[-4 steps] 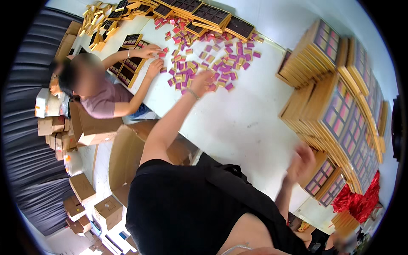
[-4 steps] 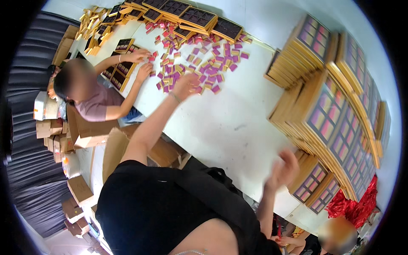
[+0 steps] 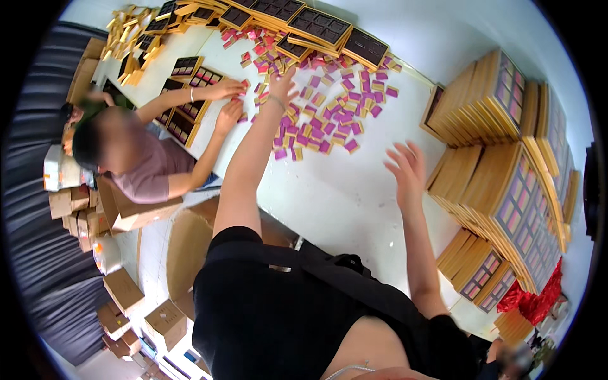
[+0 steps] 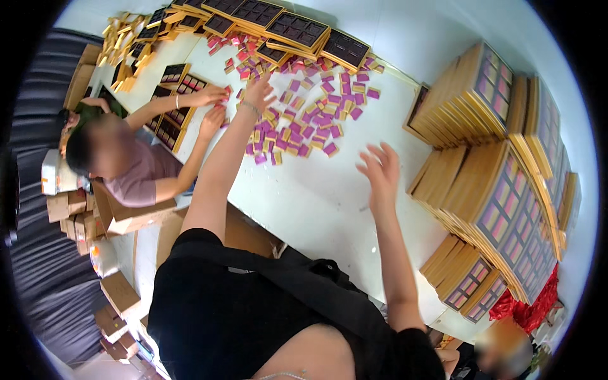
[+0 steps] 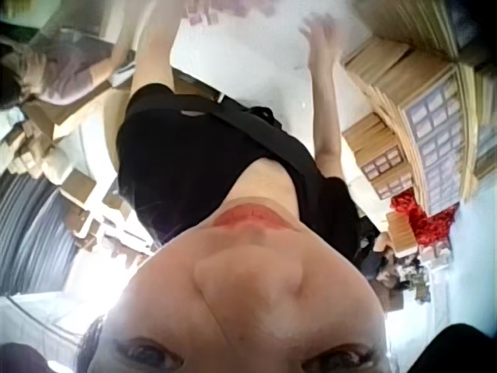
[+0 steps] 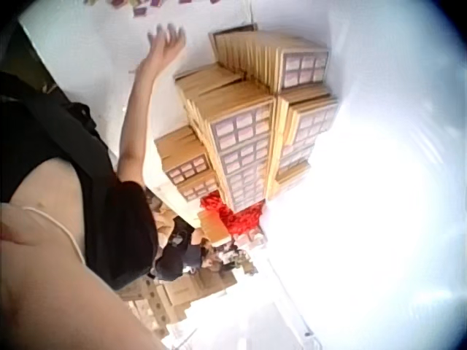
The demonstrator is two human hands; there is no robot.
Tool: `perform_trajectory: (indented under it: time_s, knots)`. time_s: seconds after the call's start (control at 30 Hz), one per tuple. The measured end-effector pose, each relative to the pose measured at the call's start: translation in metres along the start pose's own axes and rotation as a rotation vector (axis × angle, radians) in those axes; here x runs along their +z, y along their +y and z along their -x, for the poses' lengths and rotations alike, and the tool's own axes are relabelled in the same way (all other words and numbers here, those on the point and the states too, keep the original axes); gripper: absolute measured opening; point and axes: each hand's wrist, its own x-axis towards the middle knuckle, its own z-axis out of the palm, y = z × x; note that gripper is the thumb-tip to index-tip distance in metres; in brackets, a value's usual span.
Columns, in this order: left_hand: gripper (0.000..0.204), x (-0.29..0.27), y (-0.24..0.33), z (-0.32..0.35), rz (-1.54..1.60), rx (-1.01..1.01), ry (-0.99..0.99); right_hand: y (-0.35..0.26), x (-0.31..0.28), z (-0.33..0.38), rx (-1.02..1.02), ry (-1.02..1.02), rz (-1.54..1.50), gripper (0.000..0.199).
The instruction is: The person places small pink and gold wrapped items into rectangular wooden palettes with multiple compartments. They arrange the items by hand, then place clear plastic covers over the filled palettes and stack them on the table.
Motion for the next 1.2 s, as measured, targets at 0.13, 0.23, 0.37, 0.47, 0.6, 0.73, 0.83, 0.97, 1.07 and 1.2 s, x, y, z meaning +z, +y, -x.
perform_trajectory:
  time_s: [0.13, 0.23, 0.37, 0.47, 0.6, 0.73, 0.83, 0.97, 1.07, 1.2]
  knots:
    - [0.112, 0.027, 0.019, -0.111, 0.063, 0.097, 0.135, 0.052, 0.100, -0.185, 0.222, -0.002, 0.078, 0.071]
    - [0.109, 0.041, 0.001, -0.139, 0.126, 0.241, 0.170, 0.074, 0.160, -0.286, 0.219, 0.057, 0.242, 0.080]
    - [0.087, 0.051, 0.029, -0.124, 0.079, 0.241, -0.142, 0.078, 0.180, -0.371, 0.371, 0.201, 0.143, 0.065]
    - [0.080, -0.011, 0.035, -0.104, -0.041, 0.179, 0.012, 0.084, 0.170, -0.331, 0.512, 0.160, -0.309, 0.024]
    - [0.063, -0.110, 0.036, -0.017, -0.025, 0.196, -0.080, 0.065, 0.049, -0.160, 0.426, 0.116, -0.330, 0.033]
    - [0.062, -0.159, -0.008, 0.115, -0.175, 0.108, -0.138, 0.082, -0.081, 0.050, 0.593, 0.148, -0.272, 0.052]
    - [0.061, -0.197, -0.094, 0.220, -0.362, -0.029, -0.180, 0.097, -0.120, 0.150, 0.631, 0.288, -0.159, 0.060]
    - [0.061, -0.206, -0.177, 0.283, -0.451, 0.063, -0.024, 0.111, -0.122, 0.168, 0.582, 0.260, -0.202, 0.046]
    - [0.061, -0.178, -0.169, 0.284, -0.466, 0.139, -0.023, 0.108, -0.121, 0.162, 0.609, 0.223, -0.124, 0.045]
    - [0.066, -0.183, -0.165, 0.305, -1.162, 0.607, -0.132, 0.093, -0.181, 0.228, 0.696, 0.229, -0.018, 0.043]
